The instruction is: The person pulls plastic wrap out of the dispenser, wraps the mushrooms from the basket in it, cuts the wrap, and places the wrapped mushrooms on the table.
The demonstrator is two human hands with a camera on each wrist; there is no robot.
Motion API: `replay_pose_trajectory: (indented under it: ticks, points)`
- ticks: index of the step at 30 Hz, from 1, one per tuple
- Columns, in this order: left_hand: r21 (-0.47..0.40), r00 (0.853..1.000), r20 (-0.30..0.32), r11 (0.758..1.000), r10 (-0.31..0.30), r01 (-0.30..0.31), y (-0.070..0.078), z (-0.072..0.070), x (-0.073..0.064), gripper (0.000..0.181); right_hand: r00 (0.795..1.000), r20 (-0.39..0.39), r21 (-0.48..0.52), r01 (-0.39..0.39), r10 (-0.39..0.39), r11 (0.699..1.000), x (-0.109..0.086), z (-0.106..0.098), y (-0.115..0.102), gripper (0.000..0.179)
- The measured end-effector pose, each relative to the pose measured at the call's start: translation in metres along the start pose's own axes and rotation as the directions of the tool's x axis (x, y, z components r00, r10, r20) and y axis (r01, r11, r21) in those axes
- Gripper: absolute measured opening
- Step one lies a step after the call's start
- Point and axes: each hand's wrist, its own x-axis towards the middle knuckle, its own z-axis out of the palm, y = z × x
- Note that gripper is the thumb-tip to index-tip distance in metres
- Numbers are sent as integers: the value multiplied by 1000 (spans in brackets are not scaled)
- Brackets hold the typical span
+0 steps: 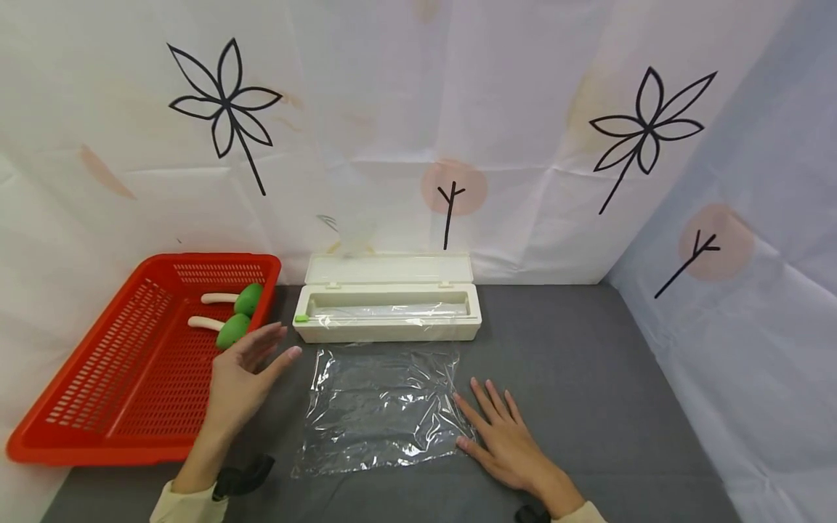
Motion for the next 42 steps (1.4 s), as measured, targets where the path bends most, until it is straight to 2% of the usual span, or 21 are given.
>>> replay_pose_trajectory:
  ticks: [6, 10, 13, 17, 22, 25, 28, 32, 35, 38, 42]
  points:
    - [96, 999, -28, 995, 26, -23, 12, -36, 22, 55, 999, 20, 8, -37, 36, 999, 1, 1, -2, 62]
    - [149, 1000, 7, 989, 16, -17, 7, -63, 40, 60, 998, 40, 9, -54, 54, 998, 0, 2, -1, 62]
    - [171, 999, 46, 985, 5, -13, -3, -82, 56, 62, 997, 49, 8, -57, 57, 998, 0, 3, 0, 62]
    - [221, 994, 104, 975, -25, 1, -25, -104, 76, 62, 998, 41, 1, -47, 47, 999, 0, 3, 0, 62]
    - [248, 977, 189, 968, -95, 46, -59, -124, 94, 66, 1000, 12, -1, -19, 19, 1000, 0, 4, 0, 61]
    - [254, 966, 212, 963, -148, 92, -75, -132, 100, 70, 1000, -16, -2, 5, -5, 1000, 0, 5, 0, 60]
    - [278, 960, 208, 952, -188, 126, -89, -136, 105, 72, 999, -32, -9, 11, -11, 1000, 0, 5, -1, 60]
    - [315, 949, 206, 934, -239, 167, -108, -139, 108, 73, 1000, -6, -12, -11, 11, 1000, 0, 4, -1, 61]
    - [323, 935, 221, 926, -277, 198, -122, -140, 109, 73, 999, 19, -11, -30, 31, 999, 0, 3, -2, 62]
    - [334, 928, 237, 921, -288, 200, -133, -140, 110, 71, 999, 32, -8, -39, 40, 999, 0, 2, -3, 62]
    - [388, 925, 268, 909, -268, 150, -141, -140, 110, 67, 998, 39, 0, -44, 44, 999, 0, 1, -3, 63]
